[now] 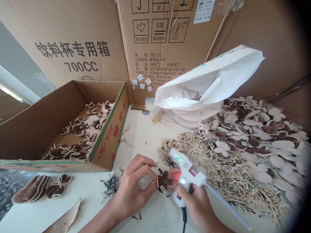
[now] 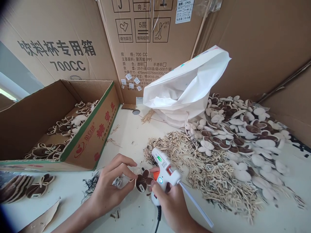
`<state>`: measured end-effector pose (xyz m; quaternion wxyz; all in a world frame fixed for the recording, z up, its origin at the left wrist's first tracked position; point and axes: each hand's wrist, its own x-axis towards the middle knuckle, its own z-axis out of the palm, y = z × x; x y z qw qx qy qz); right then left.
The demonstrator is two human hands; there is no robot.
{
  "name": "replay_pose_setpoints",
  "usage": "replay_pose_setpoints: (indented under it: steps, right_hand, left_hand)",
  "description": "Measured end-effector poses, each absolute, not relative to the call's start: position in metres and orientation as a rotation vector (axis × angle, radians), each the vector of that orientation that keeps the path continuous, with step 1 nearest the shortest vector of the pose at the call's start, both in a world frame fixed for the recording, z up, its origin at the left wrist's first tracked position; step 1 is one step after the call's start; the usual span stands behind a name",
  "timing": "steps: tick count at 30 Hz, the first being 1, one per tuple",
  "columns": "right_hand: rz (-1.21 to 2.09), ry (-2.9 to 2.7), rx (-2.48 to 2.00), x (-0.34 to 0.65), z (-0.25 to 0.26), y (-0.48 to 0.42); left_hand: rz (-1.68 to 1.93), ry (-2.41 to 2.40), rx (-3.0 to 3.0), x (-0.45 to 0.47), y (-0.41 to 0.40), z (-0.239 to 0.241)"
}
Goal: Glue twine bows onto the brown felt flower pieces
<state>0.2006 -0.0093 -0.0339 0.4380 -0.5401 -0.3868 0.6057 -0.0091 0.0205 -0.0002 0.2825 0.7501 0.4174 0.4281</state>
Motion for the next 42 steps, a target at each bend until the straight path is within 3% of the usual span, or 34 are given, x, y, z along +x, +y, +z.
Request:
replay_pose_setpoints:
  steps: [12, 42]
  right_hand:
    - [1.541, -0.923, -1.323, 0.199, -0.027, -0.01]
    - [1.534, -0.943, -1.367, 0.2, -0.027, -0.009]
  left_hand:
    - [1.125, 1.052, 2.042, -0.008, 0.022, 0.001]
    - [0.97, 1.152, 1.456, -0.01, 0.022, 0.006]
